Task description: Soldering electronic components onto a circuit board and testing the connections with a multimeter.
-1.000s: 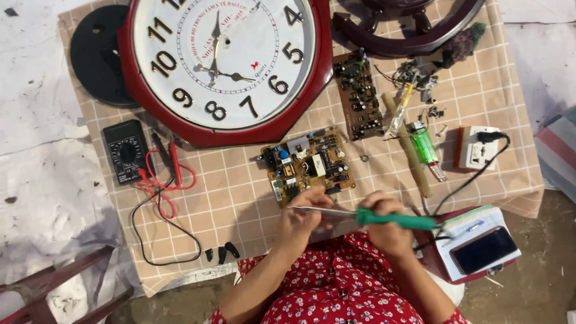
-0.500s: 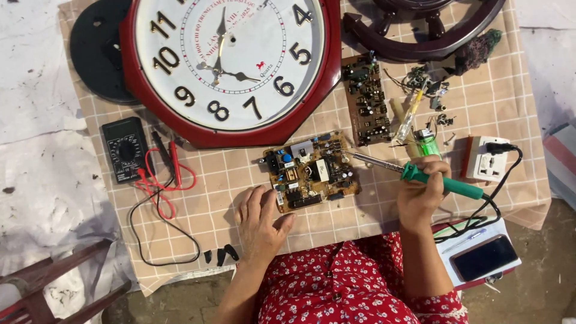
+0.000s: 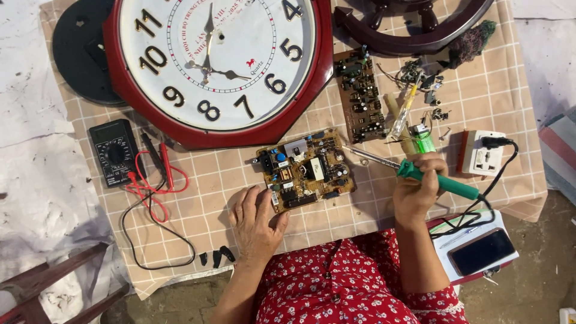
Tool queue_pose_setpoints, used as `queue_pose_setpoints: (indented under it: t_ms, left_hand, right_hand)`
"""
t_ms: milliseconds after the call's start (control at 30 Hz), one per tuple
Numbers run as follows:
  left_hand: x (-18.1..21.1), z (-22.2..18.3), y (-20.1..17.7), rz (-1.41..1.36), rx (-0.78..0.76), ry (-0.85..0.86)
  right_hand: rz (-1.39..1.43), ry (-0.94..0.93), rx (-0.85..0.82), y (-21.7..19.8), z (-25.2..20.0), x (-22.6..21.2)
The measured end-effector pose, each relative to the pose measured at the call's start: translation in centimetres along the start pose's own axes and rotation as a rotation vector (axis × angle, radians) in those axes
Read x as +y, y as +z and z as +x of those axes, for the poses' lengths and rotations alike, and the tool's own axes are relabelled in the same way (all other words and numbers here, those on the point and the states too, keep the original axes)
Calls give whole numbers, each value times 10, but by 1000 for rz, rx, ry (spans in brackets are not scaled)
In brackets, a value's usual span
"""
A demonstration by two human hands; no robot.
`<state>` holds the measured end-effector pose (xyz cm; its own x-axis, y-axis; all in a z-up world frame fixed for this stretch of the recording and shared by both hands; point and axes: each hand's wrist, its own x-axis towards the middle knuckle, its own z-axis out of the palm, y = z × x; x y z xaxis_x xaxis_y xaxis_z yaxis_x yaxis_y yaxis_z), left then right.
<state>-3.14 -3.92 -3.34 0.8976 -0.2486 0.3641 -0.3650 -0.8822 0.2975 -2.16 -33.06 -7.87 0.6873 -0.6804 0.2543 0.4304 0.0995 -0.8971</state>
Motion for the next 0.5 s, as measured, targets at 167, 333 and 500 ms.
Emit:
queue_pose_setpoints:
  t_ms: [167, 333, 500]
  left_hand:
    - [4, 5, -9, 17, -40, -4]
    - [4, 5, -10, 46, -88, -22]
    - [2, 3, -9, 42, -118, -29]
  right_hand:
    - [-68, -26, -26, 14, -2, -15]
    - [-139, -48, -51, 28, -5, -25]
    - [-125, -204, -432, 23, 1, -7]
